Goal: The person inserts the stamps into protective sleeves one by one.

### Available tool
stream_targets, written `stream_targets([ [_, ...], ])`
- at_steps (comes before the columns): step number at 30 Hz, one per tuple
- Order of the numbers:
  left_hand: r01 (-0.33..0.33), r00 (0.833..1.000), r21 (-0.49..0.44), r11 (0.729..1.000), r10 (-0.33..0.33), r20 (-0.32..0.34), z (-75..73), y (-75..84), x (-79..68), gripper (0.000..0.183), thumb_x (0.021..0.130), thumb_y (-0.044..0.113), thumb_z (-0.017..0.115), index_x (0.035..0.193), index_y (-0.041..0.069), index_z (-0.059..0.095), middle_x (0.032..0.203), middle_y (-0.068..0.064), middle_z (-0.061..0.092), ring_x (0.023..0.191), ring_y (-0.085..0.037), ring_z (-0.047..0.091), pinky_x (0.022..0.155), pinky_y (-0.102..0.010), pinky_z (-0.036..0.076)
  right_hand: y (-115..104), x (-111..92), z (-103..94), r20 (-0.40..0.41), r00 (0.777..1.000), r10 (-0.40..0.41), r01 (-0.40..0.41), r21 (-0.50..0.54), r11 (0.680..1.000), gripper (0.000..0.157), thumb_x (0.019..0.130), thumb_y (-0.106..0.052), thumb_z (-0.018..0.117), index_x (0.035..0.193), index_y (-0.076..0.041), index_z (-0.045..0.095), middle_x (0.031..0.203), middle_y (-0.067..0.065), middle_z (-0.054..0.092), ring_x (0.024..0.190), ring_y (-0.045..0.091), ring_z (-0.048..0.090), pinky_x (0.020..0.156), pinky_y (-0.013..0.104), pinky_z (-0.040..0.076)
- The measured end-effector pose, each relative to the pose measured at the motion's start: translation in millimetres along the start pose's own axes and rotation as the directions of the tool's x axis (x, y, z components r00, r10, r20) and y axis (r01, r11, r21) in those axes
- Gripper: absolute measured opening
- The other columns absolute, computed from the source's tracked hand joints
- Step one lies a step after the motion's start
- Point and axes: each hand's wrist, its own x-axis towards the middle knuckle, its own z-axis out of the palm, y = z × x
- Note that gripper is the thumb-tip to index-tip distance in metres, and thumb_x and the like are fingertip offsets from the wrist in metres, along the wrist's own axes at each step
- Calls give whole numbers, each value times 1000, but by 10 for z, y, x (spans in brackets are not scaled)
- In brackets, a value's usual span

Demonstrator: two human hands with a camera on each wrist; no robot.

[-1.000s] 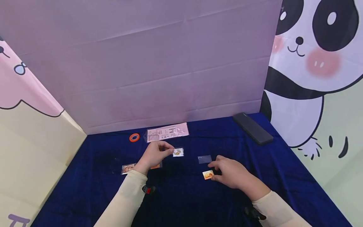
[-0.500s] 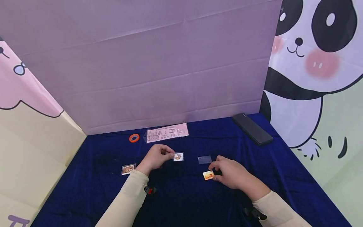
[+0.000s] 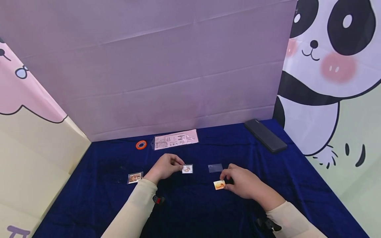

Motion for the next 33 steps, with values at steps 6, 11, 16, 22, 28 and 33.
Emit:
stream_targets([
  [6,-2,1000,1,1000,2,16,30,-11,-7,5,94,15,80,98,18,78,87,2,70,80,-17,65,74,-36,52,40,-2,5,-14,999,-46,46,51,998,24,88,-17,86,104,-26,71,96,-7,55,67,3,49,60,25,44],
  [11,-1,1000,21,1000,1,4,37,-13,-8,4,94,15,80,95,19,77,86,3,70,79,-17,65,73,-36,53,111,24,23,-38,999,-32,38,160,986,27,85,-15,88,98,-24,66,93,-6,59,67,5,53,59,27,47],
  [16,5,1000,33,999,-5,-3,38,-16,-13,4,94,18,81,93,20,77,86,3,70,79,-17,64,74,-36,53,160,37,29,0,1000,14,-13,380,925,19,89,-6,81,95,-15,65,84,-1,64,64,15,62,56,31,52],
  [22,0,1000,48,999,1,-16,58,-13,-23,6,93,19,82,93,21,77,85,3,70,79,-17,65,74,-37,53,193,15,14,18,999,47,-50,436,898,11,94,-4,75,97,-11,67,84,3,64,64,20,63,55,33,54],
  [28,-11,1000,69,998,13,-26,65,32,-32,5,95,24,80,99,24,76,88,4,67,79,-17,63,74,-36,52,256,3,-36,-48,993,109,-76,445,892,6,97,-9,74,103,-12,74,87,3,66,66,19,61,57,31,52],
  [33,-47,998,81,996,50,-34,51,87,-52,9,98,27,77,106,23,76,92,5,67,81,-16,62,74,-37,51,325,7,-87,-138,970,201,-109,490,865,12,101,-19,72,109,-10,75,94,8,70,69,22,61,59,32,50],
])
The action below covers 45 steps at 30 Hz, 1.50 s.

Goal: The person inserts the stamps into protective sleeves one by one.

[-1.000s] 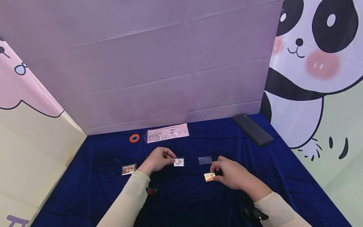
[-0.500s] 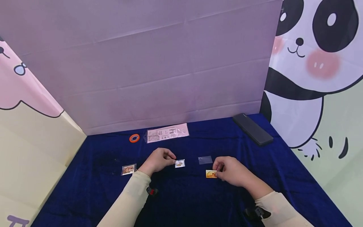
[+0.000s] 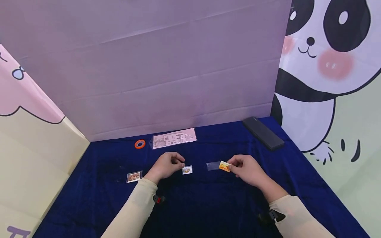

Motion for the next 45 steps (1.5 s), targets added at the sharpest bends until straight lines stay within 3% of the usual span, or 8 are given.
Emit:
stream_targets([
  [5,-44,999,28,999,44,0,26,26,8,12,99,28,76,110,22,75,92,8,67,80,-15,61,74,-36,50,54,35,-58,-65,993,99,-95,74,993,22,102,-23,70,116,-7,74,101,15,71,73,25,62,60,33,50],
  [11,-120,993,72,990,120,-6,83,179,45,22,100,29,74,119,20,74,93,10,65,77,-13,59,69,-33,49,122,46,-134,-106,973,203,-179,205,962,38,102,-33,70,127,-3,69,106,20,67,79,24,61,63,32,53],
  [17,-136,991,149,979,135,17,168,352,76,23,100,33,74,120,23,74,97,14,64,82,-13,58,75,-34,50,175,38,-168,-145,953,264,-219,268,938,47,103,-36,69,133,-1,66,114,22,63,80,22,60,65,29,53],
  [25,-135,991,208,969,129,42,338,511,199,24,98,34,76,120,23,74,104,10,66,80,-9,60,77,-34,53,216,36,-202,-182,939,290,-219,331,918,44,105,-31,65,136,1,64,103,12,66,76,17,59,64,29,51],
  [30,-126,992,244,961,118,47,442,571,284,32,97,36,78,125,23,72,113,5,67,93,-12,63,86,-37,54,230,43,-215,-182,937,299,-221,354,909,43,105,-29,64,137,0,64,96,6,65,73,16,57,62,29,49],
  [34,-116,993,291,950,106,53,497,622,332,39,95,37,79,130,22,69,115,4,67,101,-13,63,91,-37,54,238,48,-214,-188,935,300,-224,342,913,42,105,-29,65,135,0,65,93,6,65,72,16,57,60,29,48],
  [45,-120,990,326,938,90,105,564,746,393,37,95,39,80,126,22,72,114,3,65,96,-10,61,92,-33,53,261,60,-213,-206,937,283,-215,299,930,41,104,-30,66,132,-1,66,93,10,65,72,17,57,58,28,47],
])
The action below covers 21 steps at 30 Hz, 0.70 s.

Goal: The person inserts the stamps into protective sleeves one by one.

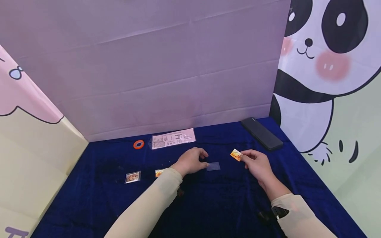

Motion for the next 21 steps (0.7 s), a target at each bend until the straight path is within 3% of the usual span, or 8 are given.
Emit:
stream_targets([
  [7,4,1000,27,1000,-5,24,64,0,32,36,93,39,81,124,23,73,108,6,63,92,-8,58,90,-30,53,8,9,13,3,1000,-16,16,-23,1000,42,105,-33,66,132,-1,66,94,12,64,72,18,56,57,28,45],
  [13,-2,1000,72,997,1,7,86,9,59,30,91,37,83,118,25,76,101,8,59,87,-8,55,83,-26,51,11,6,13,-4,999,-34,34,-46,998,41,105,-33,65,130,-1,67,98,14,65,74,19,56,61,29,45],
  [21,-12,1000,59,998,12,1,108,28,70,17,93,34,83,107,26,78,100,9,59,86,-8,54,82,-26,50,12,-1,9,4,999,-37,37,-57,998,42,106,-34,64,131,-1,67,103,17,64,77,21,57,63,30,46],
])
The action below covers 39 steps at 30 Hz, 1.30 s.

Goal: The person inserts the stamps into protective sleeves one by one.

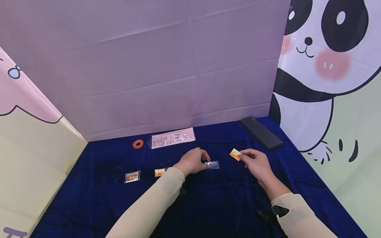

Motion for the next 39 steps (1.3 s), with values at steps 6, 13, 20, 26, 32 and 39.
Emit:
stream_targets([
  [6,6,1000,5,1000,-6,-5,-8,-7,2,18,91,35,84,106,26,78,102,9,61,88,-7,55,85,-27,51,-27,8,10,1,1000,-7,7,-8,1000,41,106,-33,64,130,-1,67,100,17,65,77,21,57,65,30,47],
  [13,10,1000,-13,1000,-10,-14,-15,-36,-4,16,88,32,88,94,29,73,94,12,61,84,-7,56,84,-29,52,-56,19,20,6,1000,-9,9,-14,1000,42,106,-35,64,130,-2,68,102,17,65,78,22,57,66,31,47],
  [20,-18,1000,-168,986,18,2,-35,-124,-20,14,95,22,80,88,27,69,83,13,64,75,-9,60,75,-28,51,-66,35,22,13,1000,-5,5,-15,1000,41,106,-34,64,131,-1,67,94,14,64,76,22,56,63,31,46],
  [26,-30,999,-294,955,23,-27,-134,-227,-92,8,98,26,77,91,27,75,85,11,66,78,-11,61,74,-30,52,-60,60,32,29,1000,8,-9,36,999,41,105,-31,64,132,0,65,86,8,63,71,18,56,58,29,44],
  [32,-28,998,-392,919,6,-56,-291,-288,-220,8,101,29,73,100,23,78,95,11,66,76,-13,61,68,-32,54,-106,47,42,61,998,5,-8,50,999,40,106,-30,63,132,1,63,96,8,68,74,19,60,61,30,48],
  [39,-63,993,-416,907,15,-119,-441,-381,-366,7,102,28,72,102,27,79,96,13,67,91,-11,62,83,-35,54,-263,9,114,87,995,-42,41,10,999,39,105,-32,65,127,0,65,102,14,67,74,21,59,62,30,48],
])
